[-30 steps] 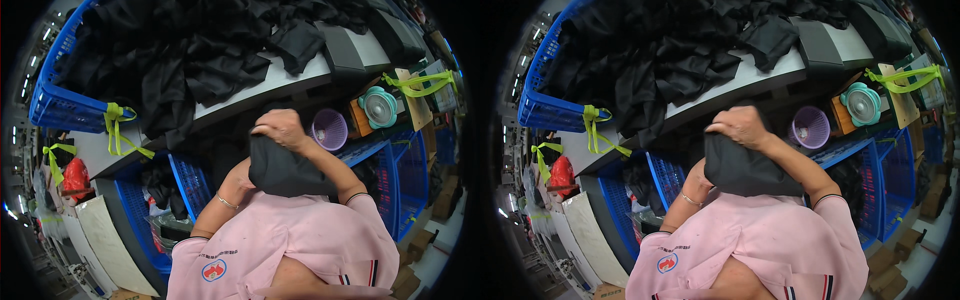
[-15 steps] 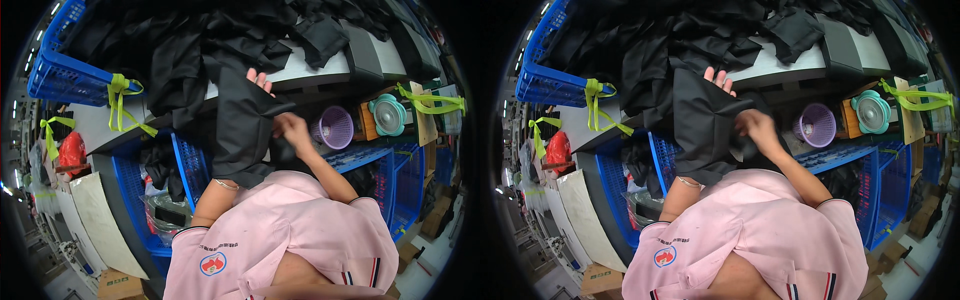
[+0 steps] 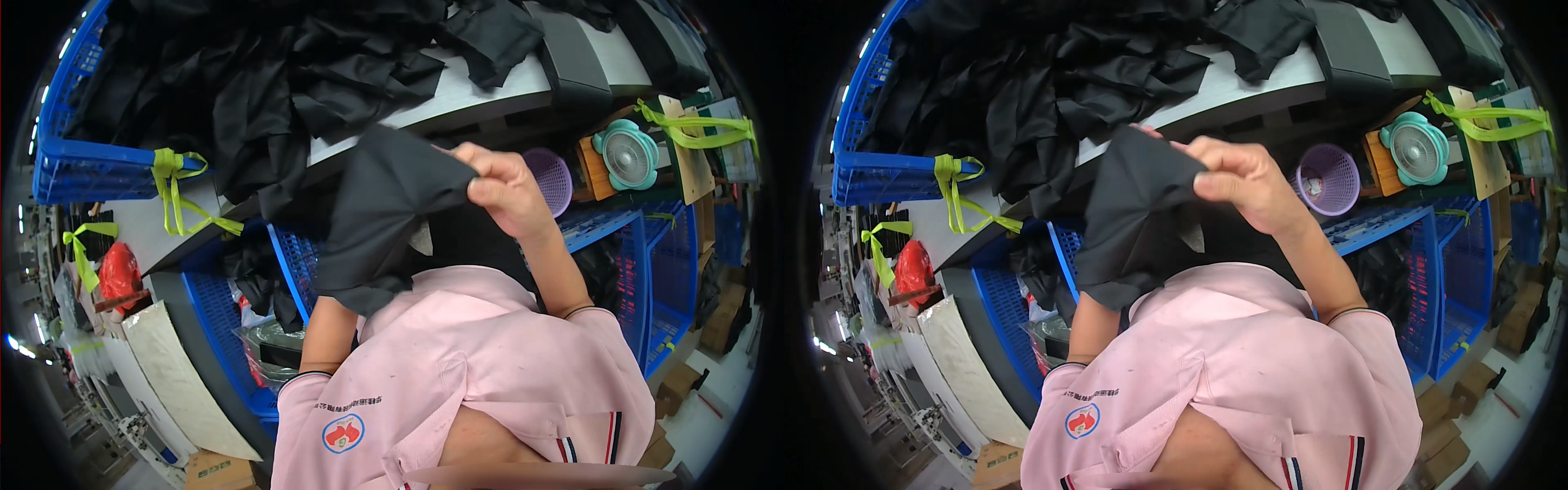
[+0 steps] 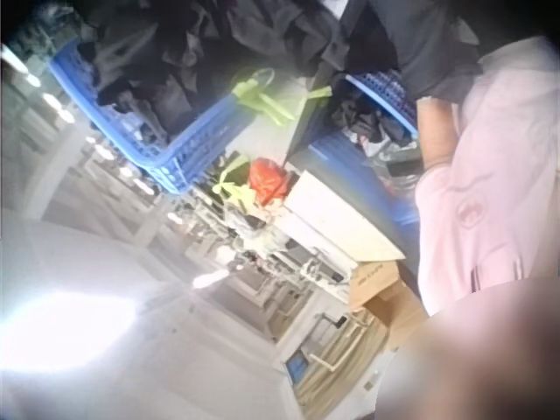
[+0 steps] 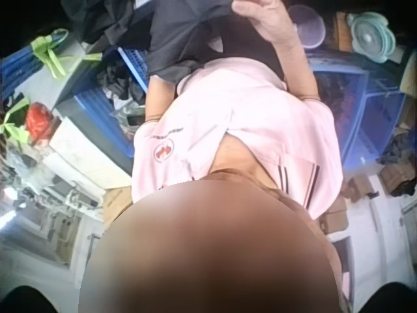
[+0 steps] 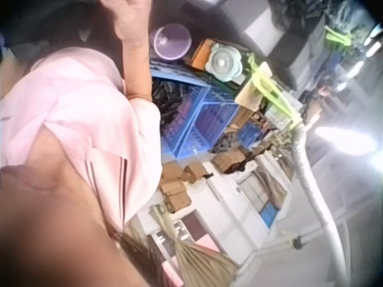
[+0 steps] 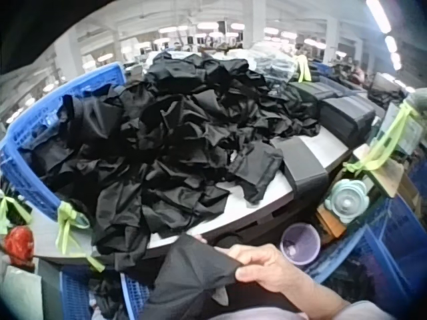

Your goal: The recorder is assembling or inspecting small black textile components, possibly straps or sleeves, at a factory workstation.

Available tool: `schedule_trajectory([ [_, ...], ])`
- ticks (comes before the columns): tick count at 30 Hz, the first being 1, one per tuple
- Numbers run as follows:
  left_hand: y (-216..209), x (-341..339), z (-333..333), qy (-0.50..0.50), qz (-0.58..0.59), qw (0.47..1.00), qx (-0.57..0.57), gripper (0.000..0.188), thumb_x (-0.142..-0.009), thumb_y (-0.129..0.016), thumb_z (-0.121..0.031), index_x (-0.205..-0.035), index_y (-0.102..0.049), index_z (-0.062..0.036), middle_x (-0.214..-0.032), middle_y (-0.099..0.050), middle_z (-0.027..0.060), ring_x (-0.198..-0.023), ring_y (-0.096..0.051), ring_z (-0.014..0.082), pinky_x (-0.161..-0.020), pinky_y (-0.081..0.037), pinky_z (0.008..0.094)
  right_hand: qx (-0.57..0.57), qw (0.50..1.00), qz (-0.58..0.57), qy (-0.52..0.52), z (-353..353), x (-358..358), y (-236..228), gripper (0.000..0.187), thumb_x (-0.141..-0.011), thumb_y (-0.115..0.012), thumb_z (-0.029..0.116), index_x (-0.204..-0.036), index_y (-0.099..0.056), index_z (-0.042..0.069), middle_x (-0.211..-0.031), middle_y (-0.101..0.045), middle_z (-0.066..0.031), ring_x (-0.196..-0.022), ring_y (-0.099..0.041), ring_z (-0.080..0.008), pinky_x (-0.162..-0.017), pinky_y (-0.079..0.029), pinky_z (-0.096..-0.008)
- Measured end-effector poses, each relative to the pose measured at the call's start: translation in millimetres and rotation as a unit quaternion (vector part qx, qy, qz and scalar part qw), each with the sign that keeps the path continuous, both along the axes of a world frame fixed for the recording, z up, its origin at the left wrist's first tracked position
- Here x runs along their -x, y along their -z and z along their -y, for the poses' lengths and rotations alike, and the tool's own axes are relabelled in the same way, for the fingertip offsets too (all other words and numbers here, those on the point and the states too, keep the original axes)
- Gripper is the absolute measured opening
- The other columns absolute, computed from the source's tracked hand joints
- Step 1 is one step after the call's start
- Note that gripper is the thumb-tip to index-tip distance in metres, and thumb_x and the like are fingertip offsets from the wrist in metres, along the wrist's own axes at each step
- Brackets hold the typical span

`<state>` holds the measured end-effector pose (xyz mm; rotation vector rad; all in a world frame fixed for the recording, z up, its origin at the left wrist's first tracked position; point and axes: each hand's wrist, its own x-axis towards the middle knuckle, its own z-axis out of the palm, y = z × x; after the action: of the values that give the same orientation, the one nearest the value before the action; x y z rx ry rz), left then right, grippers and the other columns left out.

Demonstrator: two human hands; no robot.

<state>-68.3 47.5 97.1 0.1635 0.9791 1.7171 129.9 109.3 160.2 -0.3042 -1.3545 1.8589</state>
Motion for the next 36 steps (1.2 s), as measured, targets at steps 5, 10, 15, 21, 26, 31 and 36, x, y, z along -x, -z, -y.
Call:
schedule_trajectory([
  [5, 18.5, -64.1, 4.6, 0.056, -0.075, 0.995, -0.025, 0.050, -0.105, -0.048, -0.024, -0.149, -0.039, -0.0031, -0.152, -0.044, 0.0118, -0.138, -0.045, 0.0197, -0.116, -0.035, 0.0293, 0.014, 0.955, 0.232, 0.184, -51.1, 14.2, -2.1, 0.020, -0.099, -0.064, 0.018, -0.101, -0.070, -0.001, -0.090, -0.061, 0.0040, -0.083, -0.051, -0.0047, -0.077, -0.042, -0.0218],
  [10, 39.6, -32.7, -10.0, 0.092, -0.149, 0.983, -0.051, 0.048, -0.105, -0.048, -0.023, -0.148, -0.041, -0.0030, -0.150, -0.046, 0.0121, -0.136, -0.047, 0.0200, -0.114, -0.037, 0.0295, 0.024, 0.957, 0.137, 0.256, -42.8, 2.8, 0.9, 0.025, -0.100, -0.061, 0.018, -0.117, -0.066, 0.000, -0.106, -0.066, -0.0042, -0.091, -0.062, -0.0119, -0.087, -0.047, -0.0261],
  [15, 49.9, -17.4, 9.6, 0.135, -0.221, 0.962, -0.081, 0.046, -0.104, -0.048, -0.021, -0.146, -0.043, -0.0029, -0.148, -0.048, 0.0124, -0.134, -0.049, 0.0202, -0.113, -0.038, 0.0297, -0.414, 0.753, 0.358, 0.365, -3.0, -5.3, 6.2, 0.056, -0.080, -0.078, 0.014, -0.131, -0.059, 0.003, -0.128, -0.060, -0.0140, -0.120, -0.057, -0.0312, -0.108, -0.041, -0.0434],
  [21, 68.1, -14.3, 16.4, 0.191, -0.311, 0.924, -0.114, 0.043, -0.104, -0.048, -0.020, -0.144, -0.045, -0.0027, -0.145, -0.051, 0.0127, -0.131, -0.051, 0.0206, -0.112, -0.040, 0.0299, -0.496, 0.702, 0.347, 0.375, -7.0, 6.6, 18.8, 0.043, -0.068, -0.077, 0.000, -0.111, -0.069, 0.004, -0.110, -0.067, -0.0080, -0.105, -0.063, -0.0227, -0.107, -0.043, -0.0461],
  [26, 79.3, 41.5, -1.0, 0.222, -0.388, 0.882, -0.150, 0.042, -0.104, -0.048, -0.019, -0.142, -0.047, -0.0026, -0.143, -0.053, 0.0130, -0.129, -0.053, 0.0209, -0.111, -0.042, 0.0301, -0.205, 0.966, 0.148, 0.049, -20.2, -31.3, 7.2, 0.013, -0.068, -0.074, 0.005, -0.081, -0.070, 0.002, -0.104, -0.070, -0.0104, -0.110, -0.063, -0.0274, -0.114, -0.034, -0.0540],
  [31, 90.7, 73.3, 4.8, 0.248, -0.460, 0.834, -0.178, 0.040, -0.103, -0.048, -0.017, -0.140, -0.049, -0.0025, -0.141, -0.055, 0.0133, -0.126, -0.055, 0.0212, -0.109, -0.043, 0.0303, -0.298, 0.925, 0.192, 0.139, -56.0, -54.1, -24.3, 0.011, -0.083, -0.070, 0.005, -0.075, -0.063, 0.002, -0.105, -0.064, -0.0051, -0.107, -0.060, -0.0220, -0.119, -0.027, -0.0505],
  [36, 149.0, 67.8, 2.5, 0.238, -0.312, 0.906, -0.160, 0.038, -0.104, -0.051, -0.019, -0.138, -0.052, -0.0025, -0.134, -0.059, 0.0114, -0.126, -0.053, 0.0204, -0.109, -0.043, 0.0316, -0.066, 0.977, 0.115, 0.168, -72.5, -33.6, -14.6, 0.020, -0.095, -0.066, 0.010, -0.078, -0.062, 0.001, -0.103, -0.062, -0.0012, -0.096, -0.057, -0.0112, -0.111, -0.038, -0.0364],
])
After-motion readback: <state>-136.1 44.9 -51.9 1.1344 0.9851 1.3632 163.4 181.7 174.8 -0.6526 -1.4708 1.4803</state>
